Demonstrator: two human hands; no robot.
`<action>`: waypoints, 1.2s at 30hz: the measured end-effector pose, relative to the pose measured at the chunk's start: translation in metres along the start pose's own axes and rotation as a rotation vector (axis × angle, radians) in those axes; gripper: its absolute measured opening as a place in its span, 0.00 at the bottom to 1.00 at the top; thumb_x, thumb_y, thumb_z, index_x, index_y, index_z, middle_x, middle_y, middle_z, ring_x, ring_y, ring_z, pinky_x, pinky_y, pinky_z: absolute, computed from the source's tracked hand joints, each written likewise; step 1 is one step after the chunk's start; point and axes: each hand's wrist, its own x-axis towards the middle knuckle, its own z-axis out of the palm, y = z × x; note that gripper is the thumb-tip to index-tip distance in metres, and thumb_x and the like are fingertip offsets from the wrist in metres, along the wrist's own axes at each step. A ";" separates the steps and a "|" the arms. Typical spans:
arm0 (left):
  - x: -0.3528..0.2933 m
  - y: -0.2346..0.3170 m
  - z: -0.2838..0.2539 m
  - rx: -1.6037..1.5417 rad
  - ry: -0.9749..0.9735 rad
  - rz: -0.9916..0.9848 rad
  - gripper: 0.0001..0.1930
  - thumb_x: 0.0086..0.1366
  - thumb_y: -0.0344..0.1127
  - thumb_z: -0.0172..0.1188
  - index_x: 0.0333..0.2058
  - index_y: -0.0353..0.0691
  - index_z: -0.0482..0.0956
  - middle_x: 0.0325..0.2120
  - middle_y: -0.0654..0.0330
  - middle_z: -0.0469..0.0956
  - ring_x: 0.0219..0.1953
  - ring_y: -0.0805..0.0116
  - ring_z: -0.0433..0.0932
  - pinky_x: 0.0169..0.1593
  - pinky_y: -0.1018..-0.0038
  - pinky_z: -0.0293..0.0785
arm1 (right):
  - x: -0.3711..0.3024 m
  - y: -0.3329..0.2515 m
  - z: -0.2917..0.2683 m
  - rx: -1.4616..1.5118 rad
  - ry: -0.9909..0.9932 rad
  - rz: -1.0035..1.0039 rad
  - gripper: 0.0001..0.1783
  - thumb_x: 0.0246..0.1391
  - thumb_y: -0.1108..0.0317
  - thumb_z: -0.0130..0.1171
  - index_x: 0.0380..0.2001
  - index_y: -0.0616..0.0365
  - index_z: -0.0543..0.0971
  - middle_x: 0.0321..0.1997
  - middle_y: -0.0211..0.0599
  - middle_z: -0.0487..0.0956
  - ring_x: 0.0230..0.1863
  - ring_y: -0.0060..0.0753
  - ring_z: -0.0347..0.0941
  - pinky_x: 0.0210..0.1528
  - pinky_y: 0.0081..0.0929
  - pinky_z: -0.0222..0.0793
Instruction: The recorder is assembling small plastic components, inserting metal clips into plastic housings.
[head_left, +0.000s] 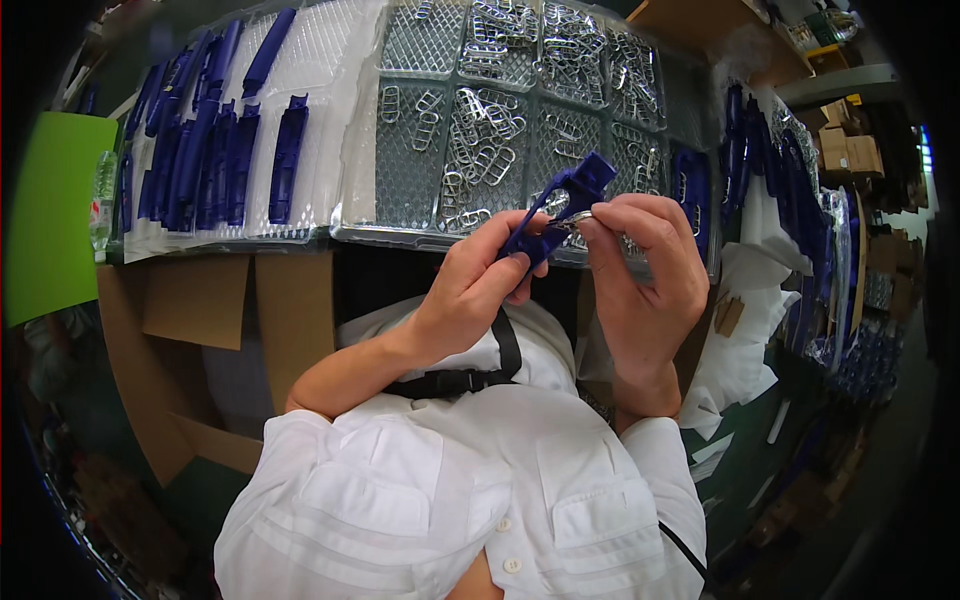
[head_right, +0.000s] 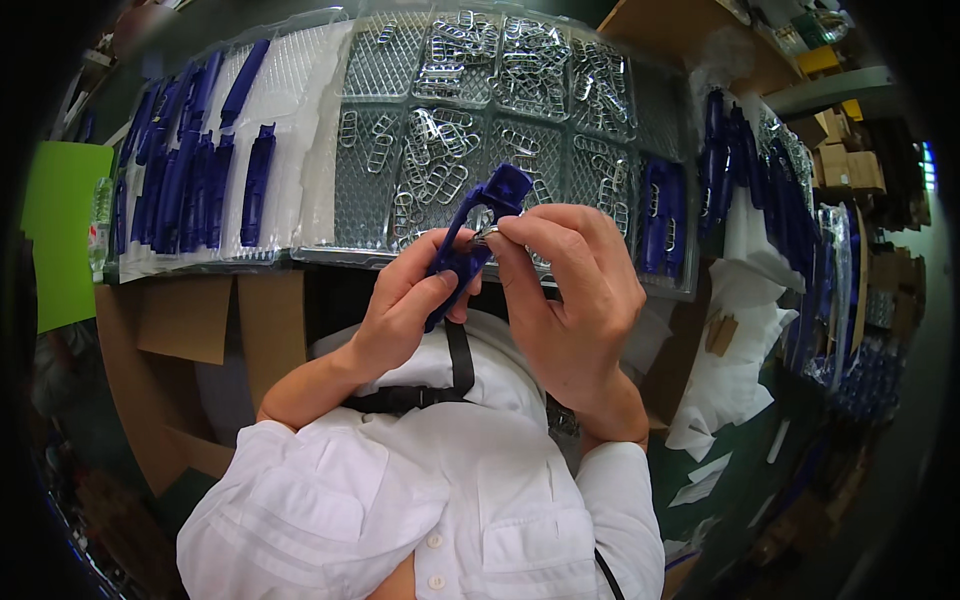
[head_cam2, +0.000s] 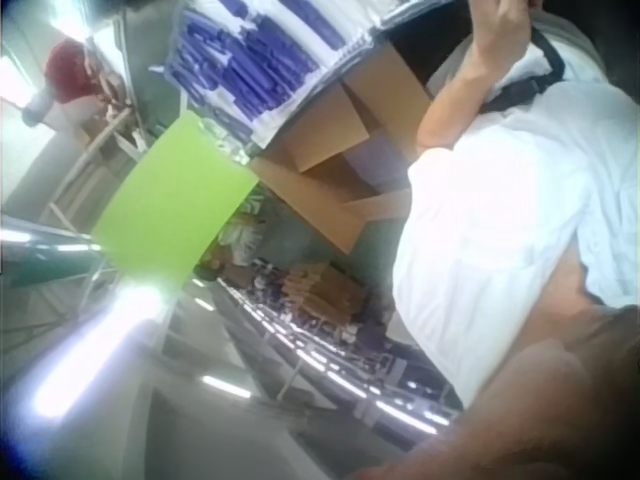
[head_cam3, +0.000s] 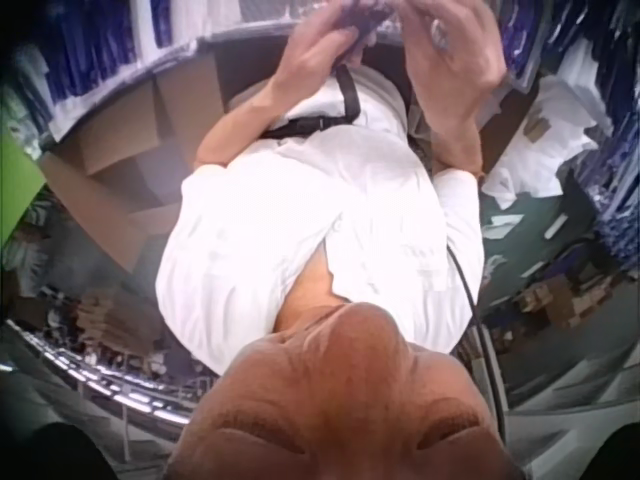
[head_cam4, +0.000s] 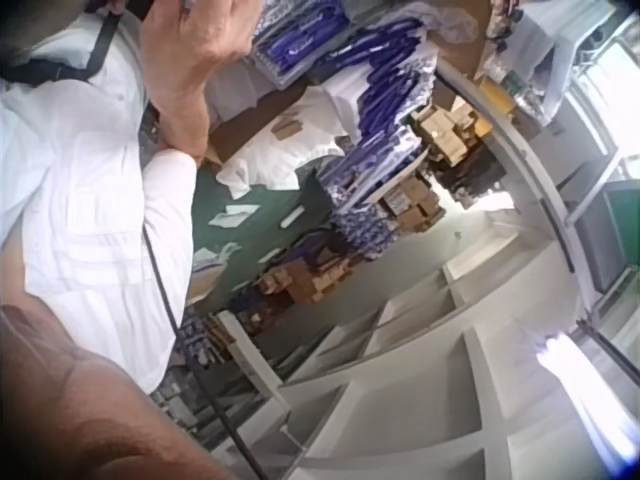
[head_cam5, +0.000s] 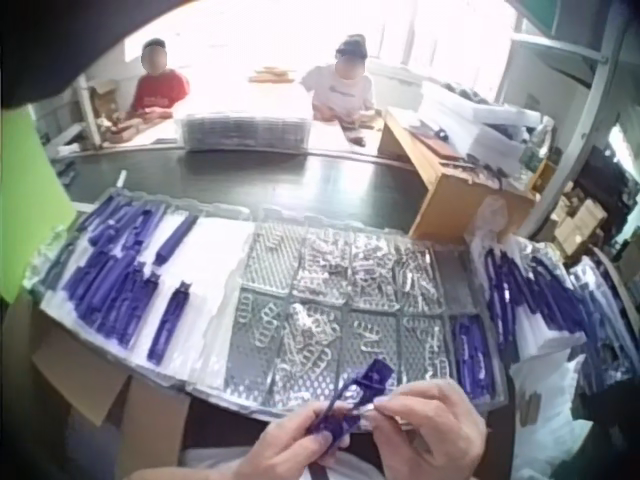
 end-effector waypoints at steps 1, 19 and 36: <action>0.000 0.000 0.000 0.003 0.007 -0.011 0.21 0.73 0.26 0.44 0.63 0.33 0.67 0.39 0.58 0.77 0.33 0.76 0.74 0.40 0.77 0.74 | 0.003 -0.004 0.001 -0.039 0.011 -0.009 0.14 0.45 0.81 0.75 0.37 0.58 0.86 0.49 0.42 0.80 0.46 0.35 0.77 0.44 0.26 0.73; 0.001 -0.005 -0.002 0.104 0.090 0.048 0.16 0.73 0.24 0.44 0.56 0.30 0.72 0.33 0.61 0.78 0.28 0.79 0.72 0.33 0.80 0.72 | 0.011 0.003 0.024 -0.167 -0.076 -0.008 0.08 0.46 0.83 0.71 0.28 0.65 0.80 0.56 0.49 0.79 0.54 0.46 0.77 0.51 0.34 0.74; 0.008 -0.004 0.000 0.252 0.145 0.016 0.11 0.74 0.33 0.56 0.41 0.30 0.81 0.24 0.59 0.83 0.28 0.72 0.86 0.33 0.76 0.82 | -0.010 0.017 0.023 0.383 -0.205 0.458 0.11 0.61 0.82 0.61 0.46 0.64 0.76 0.46 0.36 0.83 0.45 0.22 0.80 0.49 0.22 0.79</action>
